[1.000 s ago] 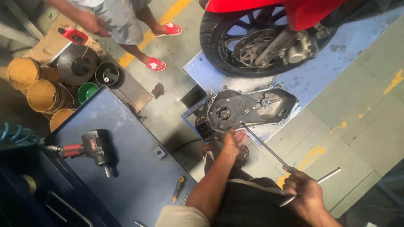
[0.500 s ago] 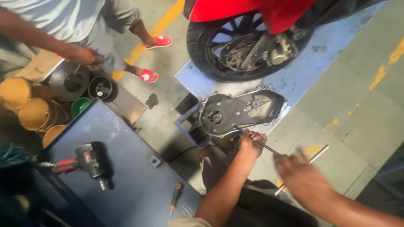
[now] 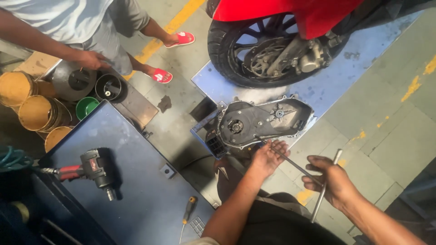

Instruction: The person places a motorcycle engine casing on a workbench and uses a T-handle wrench to tighten bolts around the perimeter of the casing. The person continues to tighten multiple bolts in sequence while another person stands nearby.

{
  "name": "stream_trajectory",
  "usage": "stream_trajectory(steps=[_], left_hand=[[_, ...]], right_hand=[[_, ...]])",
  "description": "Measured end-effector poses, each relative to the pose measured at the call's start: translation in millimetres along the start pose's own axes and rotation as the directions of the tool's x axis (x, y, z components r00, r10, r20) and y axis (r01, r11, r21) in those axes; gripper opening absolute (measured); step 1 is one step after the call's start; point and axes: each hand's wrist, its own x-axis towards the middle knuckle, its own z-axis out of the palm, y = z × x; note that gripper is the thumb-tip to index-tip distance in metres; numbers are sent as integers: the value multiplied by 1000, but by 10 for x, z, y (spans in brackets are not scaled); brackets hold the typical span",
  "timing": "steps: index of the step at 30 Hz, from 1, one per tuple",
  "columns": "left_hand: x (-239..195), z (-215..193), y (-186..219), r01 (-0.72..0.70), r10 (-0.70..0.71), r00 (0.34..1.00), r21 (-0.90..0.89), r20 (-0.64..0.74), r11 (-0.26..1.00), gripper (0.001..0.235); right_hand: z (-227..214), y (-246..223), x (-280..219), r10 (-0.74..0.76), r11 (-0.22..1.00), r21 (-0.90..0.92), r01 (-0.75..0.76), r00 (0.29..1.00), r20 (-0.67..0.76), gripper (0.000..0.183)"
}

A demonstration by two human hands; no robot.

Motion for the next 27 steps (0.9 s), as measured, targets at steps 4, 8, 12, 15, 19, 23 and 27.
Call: stream_trajectory(steps=[4, 8, 12, 15, 19, 23, 27], left_hand=[[181, -67, -48, -18, 13, 1000, -195, -28, 981, 20], [377, -215, -94, -56, 76, 994, -212, 85, 976, 24], [398, -40, -92, -73, 72, 997, -265, -13, 961, 25], [503, -32, -86, -109, 77, 990, -301, -115, 948, 26], [852, -232, -37, -100, 88, 995, -384, -48, 918, 18], [304, -37, -9, -95, 89, 995, -190, -40, 977, 18], [17, -408, 279, -42, 35, 942, -12, -333, 999, 51]], right_hand=[[-166, -1088, -393, -458, 696, -630, 345, 889, -19, 81], [-238, -1662, -552, -205, 55, -850, 523, 840, 503, 87], [-174, -1465, -544, 59, -322, -616, 718, 665, 744, 91], [-197, -1363, -431, -88, -311, -622, 719, 629, 772, 89], [-268, -1581, -165, -96, 217, -920, 325, 945, 312, 85], [-168, -1021, -52, 267, 645, -764, -35, 946, 182, 66], [-61, -764, -101, 217, 804, -593, -40, 949, 230, 63]])
